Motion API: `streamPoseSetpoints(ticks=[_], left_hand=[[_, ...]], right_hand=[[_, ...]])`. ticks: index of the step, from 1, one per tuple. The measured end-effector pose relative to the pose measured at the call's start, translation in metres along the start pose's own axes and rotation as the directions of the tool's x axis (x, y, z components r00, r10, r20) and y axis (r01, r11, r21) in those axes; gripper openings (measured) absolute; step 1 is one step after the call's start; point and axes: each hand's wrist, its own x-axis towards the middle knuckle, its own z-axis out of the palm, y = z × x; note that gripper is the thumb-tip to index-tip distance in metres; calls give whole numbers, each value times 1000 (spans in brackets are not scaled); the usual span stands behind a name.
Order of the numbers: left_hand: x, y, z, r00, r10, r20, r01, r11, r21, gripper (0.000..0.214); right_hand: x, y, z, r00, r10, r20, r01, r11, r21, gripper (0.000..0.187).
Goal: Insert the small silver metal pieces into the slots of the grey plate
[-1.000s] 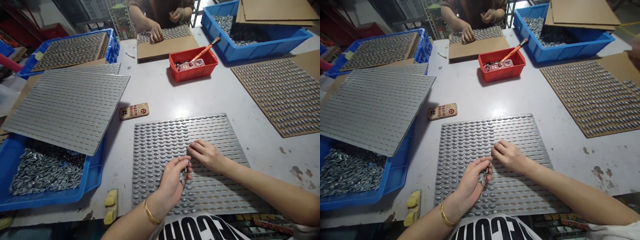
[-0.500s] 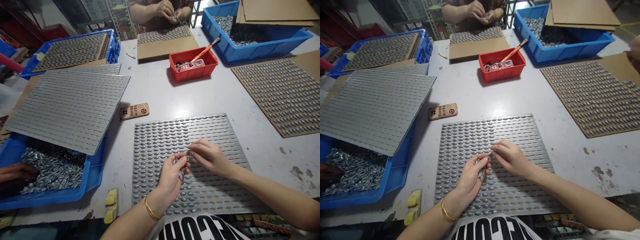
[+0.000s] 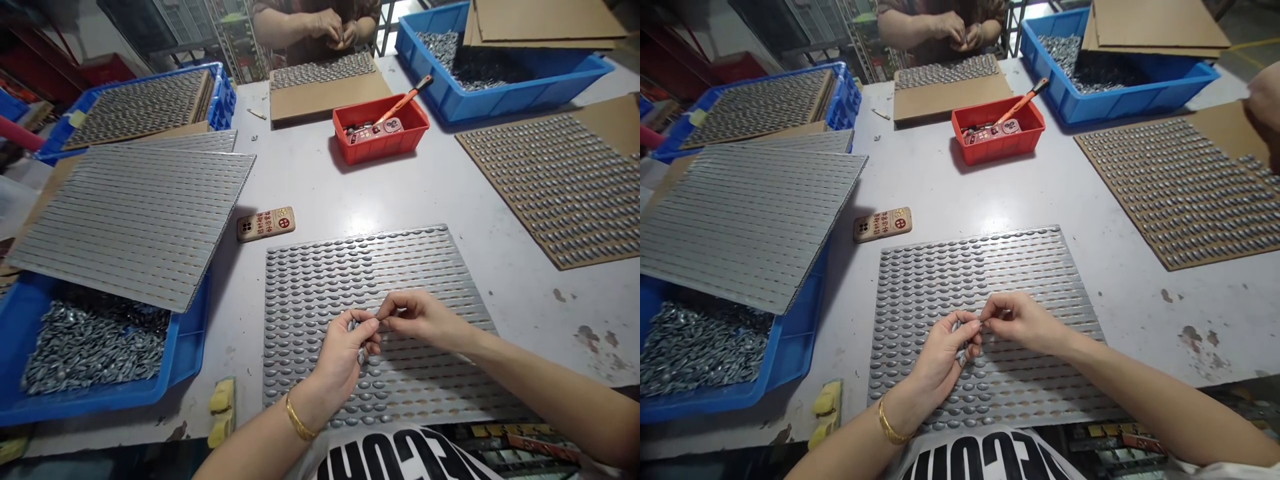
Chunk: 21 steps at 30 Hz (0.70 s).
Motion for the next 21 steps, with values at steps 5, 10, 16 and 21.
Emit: streamPoseSetpoints(ticks=[5,10,16,21], left_hand=[[-18,26,-2,998,-21,-60,10,985,-170,16],[-28,19,-7,984,-80,-157,36,963,-266,23],[-24,-1,-8,997,-67,-48,59,987,-149,27],[-18,-4,-10,1000,-21,3,21,1000,-6,27]], right_hand=[[0,15,-7,891,-437,-122,323,800,-506,13],[12,43,-7,792,-609,51,385,432,-815,25],[15,43,-5,798,-574,186,362,210,-908,22],[13,42,-8,812,-546,207,354,179,-918,25]])
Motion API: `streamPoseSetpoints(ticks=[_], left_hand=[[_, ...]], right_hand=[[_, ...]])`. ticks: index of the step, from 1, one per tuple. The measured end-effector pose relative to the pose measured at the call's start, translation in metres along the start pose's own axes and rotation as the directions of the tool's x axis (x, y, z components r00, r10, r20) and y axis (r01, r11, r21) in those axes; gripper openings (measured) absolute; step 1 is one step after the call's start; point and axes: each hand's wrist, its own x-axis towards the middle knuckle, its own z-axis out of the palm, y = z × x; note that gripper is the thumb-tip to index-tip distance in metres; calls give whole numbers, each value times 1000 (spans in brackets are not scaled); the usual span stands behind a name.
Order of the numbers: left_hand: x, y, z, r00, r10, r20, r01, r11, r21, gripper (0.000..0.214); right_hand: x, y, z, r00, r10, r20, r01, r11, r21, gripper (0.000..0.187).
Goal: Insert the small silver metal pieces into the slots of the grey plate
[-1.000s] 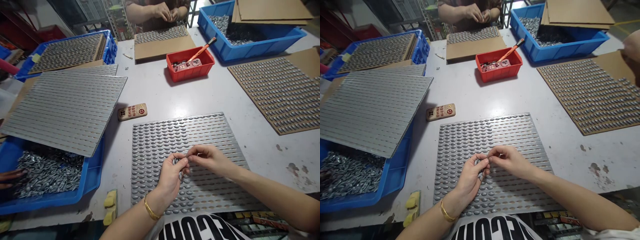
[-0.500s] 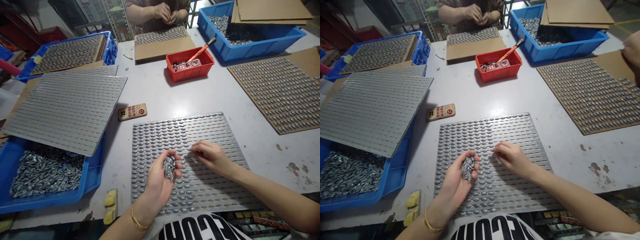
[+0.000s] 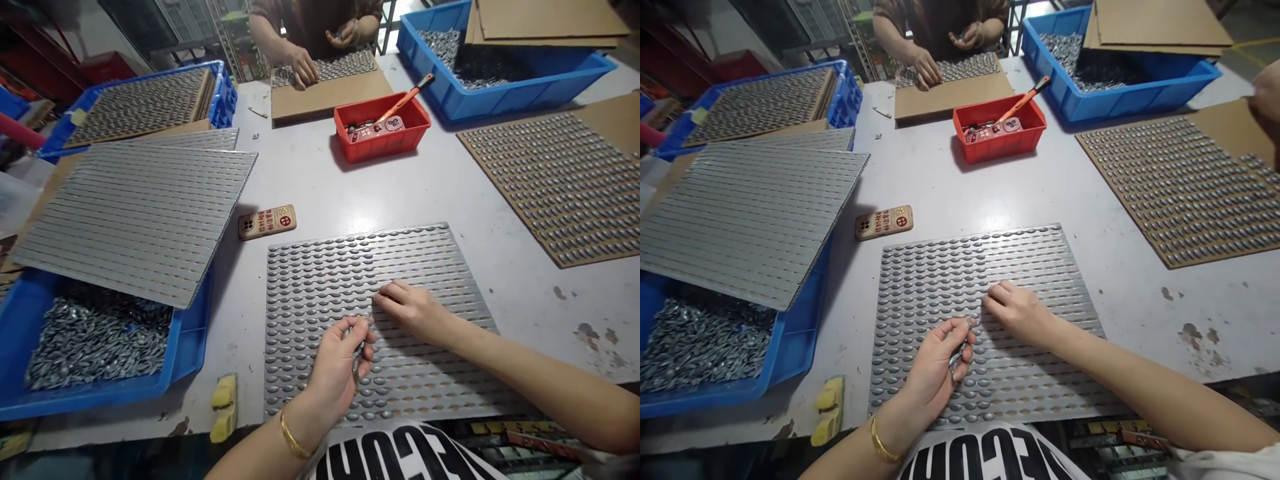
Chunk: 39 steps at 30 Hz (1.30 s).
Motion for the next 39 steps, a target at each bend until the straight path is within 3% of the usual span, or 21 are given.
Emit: streamPoseSetpoints(ticks=[3,5,8,10,14,17,19,21,24,25,27,29,32,39], left_hand=[[3,-3,-1,1000,21,-11,-20,999,28,28],[5,-4,0,1000,19,-12,-19,999,32,31],[6,-5,2,1000,15,1,-15,999,28,34],[6,-6,4,1000,16,8,-16,999,35,35],[7,-10,4,999,40,12,-41,993,110,34],[5,-6,3,999,33,24,-36,988,153,30],[1,6,1,999,-32,34,29,994,104,26],[-4,22,-1,997,-66,43,66,998,-19,23],[-9,39,-7,981,162,-108,-185,949,-256,17],[-10,41,-9,973,167,-159,-210,929,-304,16],[-10,36,-12,977,72,-199,-138,931,-339,15],[-9,25,-13,982,-9,-189,-53,946,-319,17],[-8,10,-11,990,12,-143,-50,964,-261,21],[-4,-5,-6,1000,-11,-24,7,990,-144,28]], right_hand=[[0,-3,-5,998,62,-24,-59,989,136,26],[2,-8,-14,984,172,-35,-149,923,356,23],[8,-20,-31,949,300,96,-282,673,684,22],[13,-26,-41,922,316,223,-362,502,785,20],[15,-31,-47,836,320,445,-519,203,830,20],[11,-30,-46,812,279,513,-557,103,824,20],[6,-28,-45,829,308,466,-531,173,830,16],[2,-25,-42,872,369,321,-455,371,810,13],[-4,-18,-30,942,335,36,-280,720,635,15],[-6,-16,-24,956,291,-31,-226,800,555,16],[-8,-13,-11,976,195,-100,-141,906,400,21],[-10,-11,-1,988,121,-97,-91,959,269,25],[-11,-11,7,997,66,-48,-58,986,154,28],[-9,-11,5,998,52,-28,-47,988,145,24]])
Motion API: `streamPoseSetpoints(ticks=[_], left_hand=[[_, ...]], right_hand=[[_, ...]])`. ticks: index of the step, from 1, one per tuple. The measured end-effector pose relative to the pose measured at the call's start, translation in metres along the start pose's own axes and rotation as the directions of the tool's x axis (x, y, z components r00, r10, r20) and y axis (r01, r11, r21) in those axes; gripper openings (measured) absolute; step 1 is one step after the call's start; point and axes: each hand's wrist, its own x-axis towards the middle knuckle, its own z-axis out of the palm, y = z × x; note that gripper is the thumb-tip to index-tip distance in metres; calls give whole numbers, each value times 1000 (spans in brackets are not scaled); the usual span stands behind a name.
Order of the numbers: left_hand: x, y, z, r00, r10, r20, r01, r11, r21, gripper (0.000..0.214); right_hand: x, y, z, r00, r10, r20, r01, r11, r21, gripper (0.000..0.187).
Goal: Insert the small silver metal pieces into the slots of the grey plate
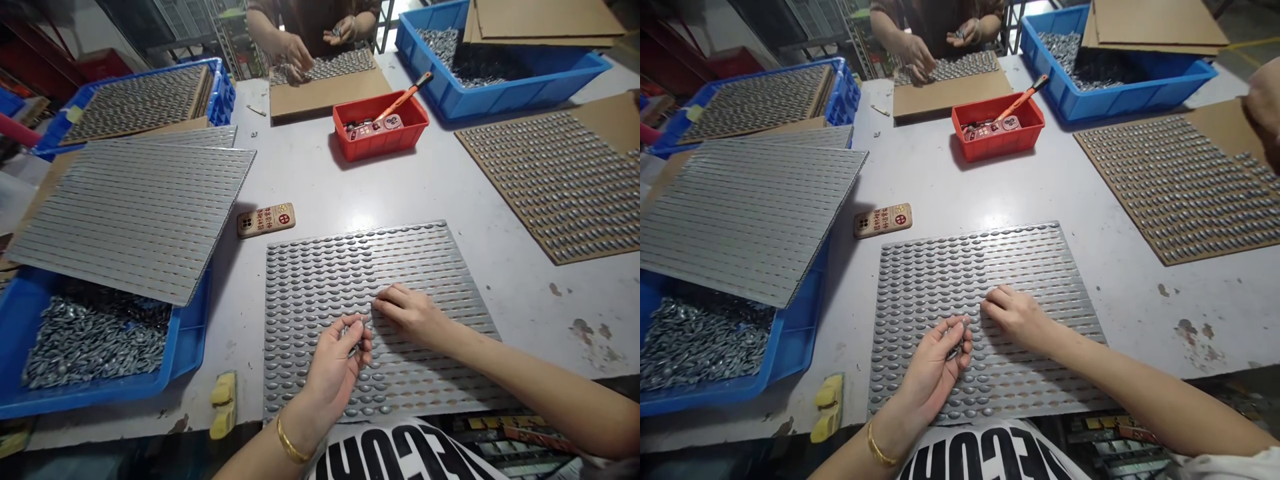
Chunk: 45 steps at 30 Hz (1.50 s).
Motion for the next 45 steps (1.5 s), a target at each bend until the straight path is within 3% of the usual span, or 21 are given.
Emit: streamPoseSetpoints(ticks=[3,6,10,16,20,24,30,33,36,39,42,45], left_hand=[[1,-4,2,1000,7,-12,-7,1000,6,30],[3,-7,4,1000,28,-10,-28,999,30,29],[4,-10,6,997,58,47,-61,996,70,27],[1,-9,10,999,-2,48,-2,997,75,27],[-4,-10,7,999,-2,-33,2,1000,0,26],[-8,-14,1,1000,0,-21,0,1000,12,23],[-12,-15,1,1000,-7,-3,7,1000,28,13],[-12,-14,2,1000,2,22,-3,999,46,17],[-9,-14,1,1000,17,12,-18,999,48,23],[-7,-16,2,999,30,-13,-29,998,50,25],[-5,-17,3,999,48,-17,-47,997,62,25],[-3,-18,5,997,76,-18,-75,995,73,25]], right_hand=[[3,-6,-9,998,55,-34,-49,990,135,24],[8,-17,-25,993,111,-40,-88,924,373,27],[11,-31,-38,999,44,-7,-35,864,502,23],[3,-31,-35,995,88,-47,-56,881,469,20],[-7,-17,-21,988,135,-77,-97,923,372,22],[-11,-6,-5,997,62,-55,-52,984,168,24],[-8,-8,-1,999,-25,24,25,999,30,26],[-7,-8,-2,999,-34,39,33,999,15,26],[-6,-12,-9,1000,25,15,-27,992,126,27],[-1,-23,-25,988,150,31,-149,901,407,20],[3,-37,-39,934,273,231,-356,658,664,13],[5,-44,-39,867,346,359,-488,441,753,11]])
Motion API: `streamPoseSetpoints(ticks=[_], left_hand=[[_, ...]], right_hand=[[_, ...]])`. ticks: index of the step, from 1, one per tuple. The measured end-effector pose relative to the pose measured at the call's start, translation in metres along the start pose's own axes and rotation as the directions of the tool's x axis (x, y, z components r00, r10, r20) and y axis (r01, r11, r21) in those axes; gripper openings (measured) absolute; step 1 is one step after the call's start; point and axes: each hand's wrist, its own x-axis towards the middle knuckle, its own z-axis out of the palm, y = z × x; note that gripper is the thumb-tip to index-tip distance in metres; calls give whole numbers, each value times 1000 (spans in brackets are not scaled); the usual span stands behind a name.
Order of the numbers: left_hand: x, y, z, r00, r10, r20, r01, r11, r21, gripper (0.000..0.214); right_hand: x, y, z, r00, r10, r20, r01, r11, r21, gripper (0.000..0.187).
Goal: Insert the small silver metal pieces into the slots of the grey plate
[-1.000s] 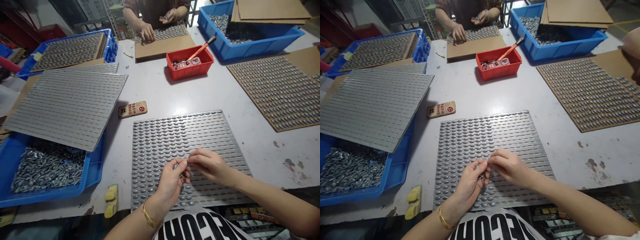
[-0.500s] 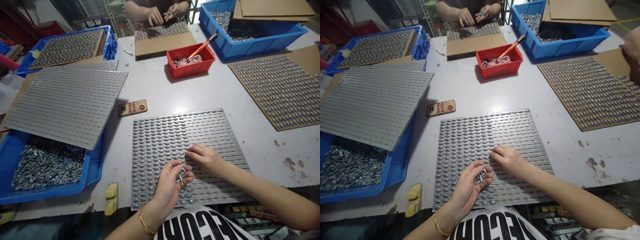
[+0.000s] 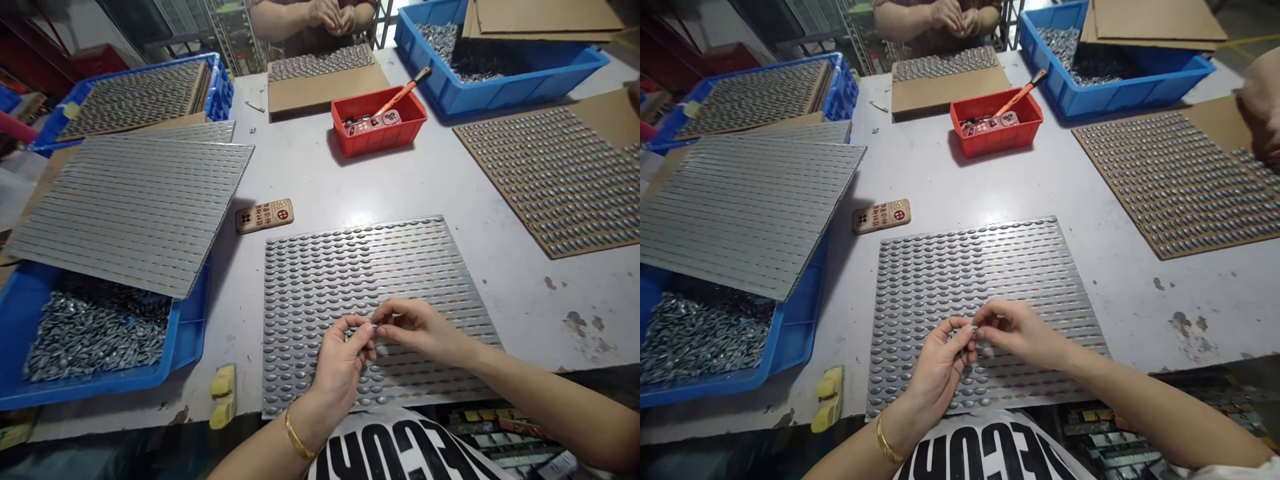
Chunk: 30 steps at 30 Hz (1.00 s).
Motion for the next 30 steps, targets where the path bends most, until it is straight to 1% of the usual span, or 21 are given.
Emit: streamPoseSetpoints(ticks=[2,4,6,8,12,15,17,20,23,26,30], left_hand=[[1,-1,1,1000,10,3,-10,1000,-10,24],[1,-2,3,1000,18,7,-18,999,-32,24],[1,-3,4,1000,28,13,-28,999,-38,23],[1,-4,5,999,38,17,-38,999,-16,23],[0,-4,7,998,33,46,-35,999,23,22],[-2,-2,5,996,-17,90,16,1000,12,21],[-3,-1,1,995,-54,82,54,999,5,20],[-6,1,-5,997,-71,15,71,997,11,23],[-7,3,-11,998,-58,-29,58,998,24,22],[-8,2,-14,999,-48,-14,49,998,41,19],[-9,0,-15,999,-42,11,41,997,66,21]], right_hand=[[1,3,4,998,-24,-53,27,999,45,9],[1,6,7,989,-100,-108,104,994,36,9],[0,8,9,975,-171,-144,173,985,1,10],[-2,10,11,958,-236,-162,227,971,-77,12],[-9,16,10,912,-387,-136,329,888,-320,24],[-12,21,5,904,-415,-100,349,853,-387,31],[-13,25,1,899,-428,-93,352,833,-428,32],[-11,36,-2,865,-488,-118,348,752,-560,30],[-7,49,-1,847,-528,-66,340,632,-697,26],[-2,57,2,842,-539,22,351,516,-782,25],[1,56,2,840,-533,105,359,399,-844,25]])
